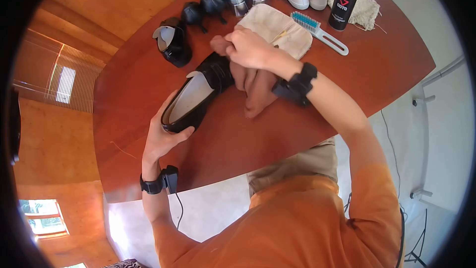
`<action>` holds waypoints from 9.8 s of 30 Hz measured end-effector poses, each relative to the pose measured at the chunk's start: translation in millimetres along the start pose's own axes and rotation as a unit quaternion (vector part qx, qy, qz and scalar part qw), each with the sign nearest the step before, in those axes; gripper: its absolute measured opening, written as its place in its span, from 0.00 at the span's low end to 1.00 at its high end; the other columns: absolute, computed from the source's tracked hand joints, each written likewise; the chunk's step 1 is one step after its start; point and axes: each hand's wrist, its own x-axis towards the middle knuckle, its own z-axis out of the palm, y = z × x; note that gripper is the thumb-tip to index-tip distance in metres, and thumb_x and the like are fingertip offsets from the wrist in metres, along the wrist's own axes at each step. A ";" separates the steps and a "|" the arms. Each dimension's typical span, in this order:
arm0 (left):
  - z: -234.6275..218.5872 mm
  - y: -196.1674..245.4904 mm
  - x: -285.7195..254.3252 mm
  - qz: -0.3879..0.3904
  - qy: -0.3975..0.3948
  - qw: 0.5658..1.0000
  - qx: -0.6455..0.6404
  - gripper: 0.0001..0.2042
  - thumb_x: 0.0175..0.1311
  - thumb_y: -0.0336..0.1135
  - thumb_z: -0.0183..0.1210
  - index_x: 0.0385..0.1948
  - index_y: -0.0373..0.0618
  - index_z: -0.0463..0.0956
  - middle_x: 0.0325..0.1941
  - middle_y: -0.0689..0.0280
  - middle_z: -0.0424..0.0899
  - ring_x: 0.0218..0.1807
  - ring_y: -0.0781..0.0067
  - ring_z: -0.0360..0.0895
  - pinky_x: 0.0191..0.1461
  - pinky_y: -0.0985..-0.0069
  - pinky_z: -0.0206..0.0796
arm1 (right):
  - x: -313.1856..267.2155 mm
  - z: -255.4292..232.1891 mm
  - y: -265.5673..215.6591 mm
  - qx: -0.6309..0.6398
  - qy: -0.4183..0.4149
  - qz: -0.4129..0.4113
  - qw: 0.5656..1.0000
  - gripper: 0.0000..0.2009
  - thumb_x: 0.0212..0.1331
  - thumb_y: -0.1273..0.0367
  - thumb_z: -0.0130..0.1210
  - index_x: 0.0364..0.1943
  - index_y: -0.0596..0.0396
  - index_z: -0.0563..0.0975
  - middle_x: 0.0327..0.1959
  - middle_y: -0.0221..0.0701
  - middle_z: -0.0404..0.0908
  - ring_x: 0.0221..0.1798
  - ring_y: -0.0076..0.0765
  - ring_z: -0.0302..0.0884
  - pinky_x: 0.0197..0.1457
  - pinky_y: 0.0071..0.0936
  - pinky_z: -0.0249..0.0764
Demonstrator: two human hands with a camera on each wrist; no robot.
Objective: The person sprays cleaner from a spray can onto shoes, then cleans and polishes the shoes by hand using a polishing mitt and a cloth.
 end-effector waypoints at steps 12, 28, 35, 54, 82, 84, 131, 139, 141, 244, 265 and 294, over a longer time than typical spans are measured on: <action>-7.5 25.3 -7.6 0.142 0.029 0.955 0.260 0.39 0.30 0.23 0.66 0.56 0.39 0.64 0.57 0.56 0.70 0.50 0.55 0.70 0.53 0.69 0.67 | 4.2 12.6 23.4 -0.004 0.049 0.052 0.997 0.11 0.55 0.71 0.47 0.39 0.58 0.76 0.44 0.41 0.70 0.44 0.49 0.72 0.48 0.36 0.69; -0.4 35.0 -9.2 0.146 0.068 0.943 0.292 0.51 0.33 0.21 0.65 0.64 0.36 0.40 0.57 0.53 0.66 0.53 0.50 0.67 0.50 0.65 0.67 | -6.9 -31.4 -60.8 0.175 -0.026 -0.343 0.923 0.11 0.51 0.78 0.49 0.40 0.61 0.76 0.38 0.34 0.70 0.34 0.32 0.72 0.36 0.25 0.69; -0.3 30.2 -8.2 0.191 0.089 0.940 0.269 0.52 0.33 0.19 0.65 0.65 0.39 0.38 0.55 0.53 0.68 0.51 0.50 0.68 0.48 0.65 0.68 | -19.5 -41.2 -78.7 0.121 -0.073 -0.316 0.938 0.12 0.49 0.77 0.50 0.40 0.58 0.77 0.40 0.32 0.70 0.37 0.35 0.72 0.39 0.26 0.68; 2.5 18.9 -1.9 -0.039 0.164 0.984 -0.060 0.23 0.56 0.46 0.60 0.43 0.33 0.72 0.36 0.59 0.80 0.38 0.75 0.76 0.44 0.78 0.67 | -28.0 15.2 -4.6 0.164 0.107 -0.055 0.979 0.15 0.58 0.70 0.45 0.48 0.61 0.72 0.39 0.45 0.69 0.44 0.50 0.69 0.50 0.34 0.66; 41.9 24.5 9.4 0.166 0.153 0.951 0.211 0.31 0.39 0.23 0.65 0.51 0.32 0.66 0.54 0.49 0.70 0.51 0.51 0.69 0.49 0.67 0.70 | -91.2 -57.6 -127.4 -0.050 0.031 -0.214 0.975 0.11 0.42 0.73 0.55 0.33 0.58 0.76 0.30 0.31 0.66 0.22 0.35 0.71 0.21 0.28 0.69; 40.1 21.3 4.5 0.148 0.136 0.959 0.198 0.36 0.37 0.20 0.64 0.55 0.28 0.60 0.58 0.47 0.65 0.56 0.49 0.64 0.53 0.67 0.67 | -93.5 -76.2 -120.5 0.018 0.055 -0.192 0.980 0.11 0.43 0.75 0.54 0.34 0.58 0.76 0.31 0.32 0.68 0.24 0.39 0.72 0.23 0.30 0.70; 45.6 -7.9 16.0 -0.073 0.061 0.989 0.113 0.41 0.41 0.41 0.68 0.58 0.37 0.56 0.47 0.48 0.71 0.52 0.51 0.66 0.55 0.63 0.63 | 51.8 -3.4 2.8 0.016 0.017 -0.019 1.000 0.12 0.49 0.74 0.48 0.38 0.56 0.76 0.39 0.44 0.76 0.43 0.52 0.73 0.46 0.39 0.69; 37.7 -18.5 11.3 -0.064 0.041 0.992 0.097 0.39 0.39 0.38 0.68 0.57 0.36 0.59 0.45 0.49 0.72 0.50 0.53 0.68 0.54 0.63 0.63 | 57.1 20.6 30.0 0.008 -0.062 -0.021 0.998 0.15 0.46 0.78 0.45 0.41 0.58 0.74 0.47 0.45 0.73 0.48 0.53 0.70 0.50 0.39 0.68; 35.6 -19.8 11.9 -0.058 0.048 0.994 0.079 0.38 0.39 0.38 0.68 0.56 0.36 0.60 0.45 0.49 0.72 0.50 0.53 0.68 0.54 0.63 0.63 | 54.2 23.2 28.2 0.019 -0.060 -0.014 0.998 0.15 0.46 0.78 0.45 0.41 0.60 0.74 0.47 0.46 0.72 0.48 0.55 0.70 0.49 0.39 0.68; 48.0 20.3 -10.8 -0.086 -0.015 0.995 0.053 0.11 0.57 0.40 0.56 0.33 0.42 0.79 0.27 0.65 0.80 0.30 0.74 0.77 0.21 0.77 0.64 | -228.6 25.5 -2.9 -0.270 -0.339 -0.095 0.896 0.28 0.47 0.74 0.41 0.55 0.77 0.58 0.61 0.63 0.51 0.66 0.59 0.50 0.68 0.39 0.51; 76.2 22.7 50.6 0.076 -0.072 0.994 0.022 0.17 0.64 0.36 0.52 0.48 0.32 0.72 0.51 0.58 0.75 0.53 0.71 0.70 0.58 0.78 0.60 | -207.6 14.0 25.3 -0.195 -0.072 0.056 0.977 0.19 0.58 0.60 0.44 0.50 0.56 0.69 0.48 0.40 0.72 0.53 0.46 0.67 0.53 0.42 0.65; 28.6 87.8 -31.1 0.109 -0.093 0.980 0.137 0.14 0.65 0.30 0.48 0.50 0.36 0.70 0.51 0.60 0.75 0.51 0.69 0.73 0.57 0.77 0.62 | -171.1 -67.0 -4.9 -0.072 -0.027 -0.204 0.976 0.26 0.46 0.64 0.58 0.53 0.51 0.69 0.51 0.36 0.72 0.55 0.44 0.67 0.52 0.34 0.71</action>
